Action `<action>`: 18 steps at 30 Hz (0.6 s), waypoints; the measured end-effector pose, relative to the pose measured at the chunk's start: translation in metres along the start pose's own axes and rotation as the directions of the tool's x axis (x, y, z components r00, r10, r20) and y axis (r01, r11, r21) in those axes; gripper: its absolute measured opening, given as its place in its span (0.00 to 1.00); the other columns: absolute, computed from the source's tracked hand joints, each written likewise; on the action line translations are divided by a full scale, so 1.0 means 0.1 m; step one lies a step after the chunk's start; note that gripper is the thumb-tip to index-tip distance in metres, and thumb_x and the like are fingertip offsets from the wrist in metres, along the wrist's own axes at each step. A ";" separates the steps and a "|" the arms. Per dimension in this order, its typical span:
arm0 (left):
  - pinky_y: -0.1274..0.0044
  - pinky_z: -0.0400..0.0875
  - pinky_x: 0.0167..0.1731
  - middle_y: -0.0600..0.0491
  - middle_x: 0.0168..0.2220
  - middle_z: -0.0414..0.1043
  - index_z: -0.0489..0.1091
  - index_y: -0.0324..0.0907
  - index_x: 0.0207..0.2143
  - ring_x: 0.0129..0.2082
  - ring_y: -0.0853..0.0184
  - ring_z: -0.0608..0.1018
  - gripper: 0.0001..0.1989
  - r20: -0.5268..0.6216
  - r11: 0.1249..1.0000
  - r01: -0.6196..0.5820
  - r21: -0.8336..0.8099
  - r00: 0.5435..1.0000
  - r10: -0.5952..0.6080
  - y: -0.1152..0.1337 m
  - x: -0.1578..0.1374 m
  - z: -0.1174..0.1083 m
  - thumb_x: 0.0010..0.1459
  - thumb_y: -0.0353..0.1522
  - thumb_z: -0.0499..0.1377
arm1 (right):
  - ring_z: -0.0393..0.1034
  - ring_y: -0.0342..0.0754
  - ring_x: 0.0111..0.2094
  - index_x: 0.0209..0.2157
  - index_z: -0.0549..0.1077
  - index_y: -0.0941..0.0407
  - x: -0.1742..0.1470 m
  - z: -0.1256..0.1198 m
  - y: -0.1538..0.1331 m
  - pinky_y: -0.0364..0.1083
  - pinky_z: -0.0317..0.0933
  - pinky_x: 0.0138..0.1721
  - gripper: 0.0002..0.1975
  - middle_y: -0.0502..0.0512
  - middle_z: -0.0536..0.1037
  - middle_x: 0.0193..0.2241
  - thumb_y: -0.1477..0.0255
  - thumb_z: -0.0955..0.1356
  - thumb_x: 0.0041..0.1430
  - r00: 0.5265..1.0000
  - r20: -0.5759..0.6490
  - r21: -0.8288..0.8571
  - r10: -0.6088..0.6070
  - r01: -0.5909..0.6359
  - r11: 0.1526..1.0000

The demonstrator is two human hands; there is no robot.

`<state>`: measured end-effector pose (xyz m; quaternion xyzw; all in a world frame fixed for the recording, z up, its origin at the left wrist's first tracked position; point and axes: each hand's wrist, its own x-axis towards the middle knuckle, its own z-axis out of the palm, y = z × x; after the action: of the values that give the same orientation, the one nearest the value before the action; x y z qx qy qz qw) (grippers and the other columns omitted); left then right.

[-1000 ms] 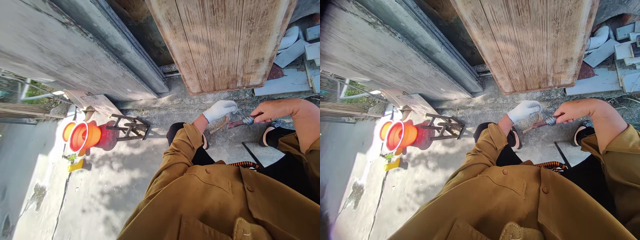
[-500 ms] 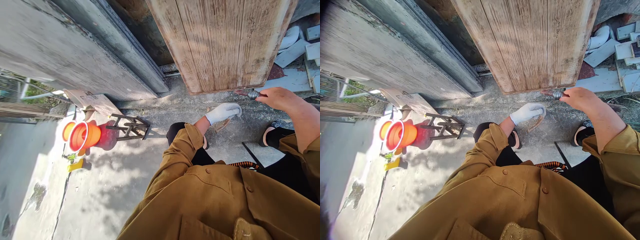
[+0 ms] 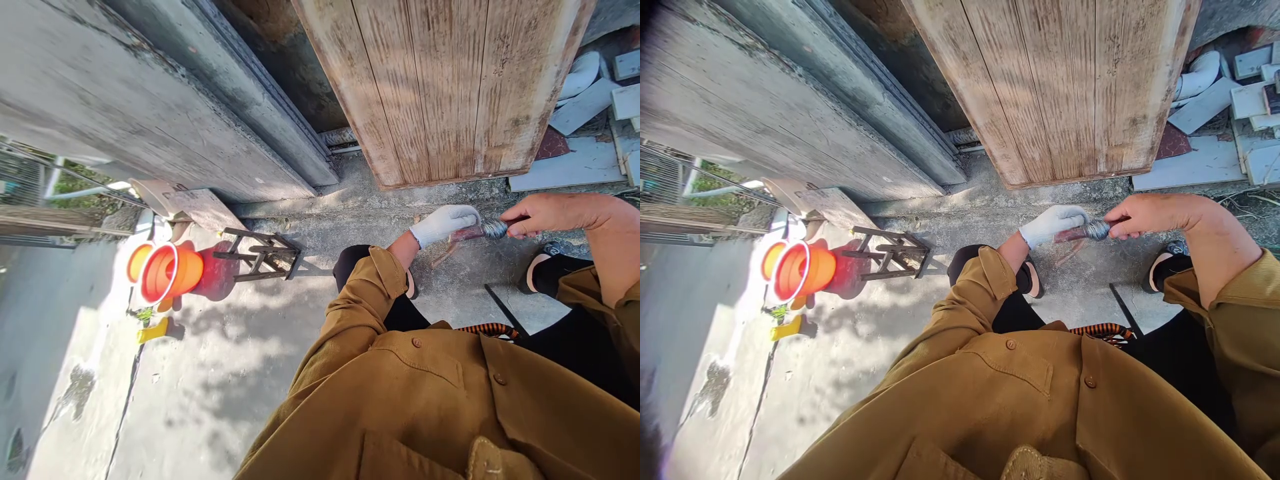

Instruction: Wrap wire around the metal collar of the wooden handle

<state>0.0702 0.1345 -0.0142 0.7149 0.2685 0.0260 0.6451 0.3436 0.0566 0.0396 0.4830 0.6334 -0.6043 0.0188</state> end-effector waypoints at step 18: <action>0.75 0.72 0.53 0.51 0.42 0.81 0.80 0.38 0.42 0.43 0.67 0.78 0.15 0.121 0.989 -0.016 0.145 0.993 -0.001 0.10 -0.03 0.12 0.72 0.41 0.60 | 0.78 0.58 0.40 0.34 0.78 0.52 0.23 0.04 0.09 0.51 0.61 0.39 0.15 0.63 0.85 0.39 0.57 0.68 0.70 0.876 -0.337 -0.409 0.346 -0.467 0.784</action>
<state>0.0755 0.1222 -0.0058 0.7615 0.2275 -0.0345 0.6059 0.3348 0.0655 0.0176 0.6591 0.6399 -0.3462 0.1902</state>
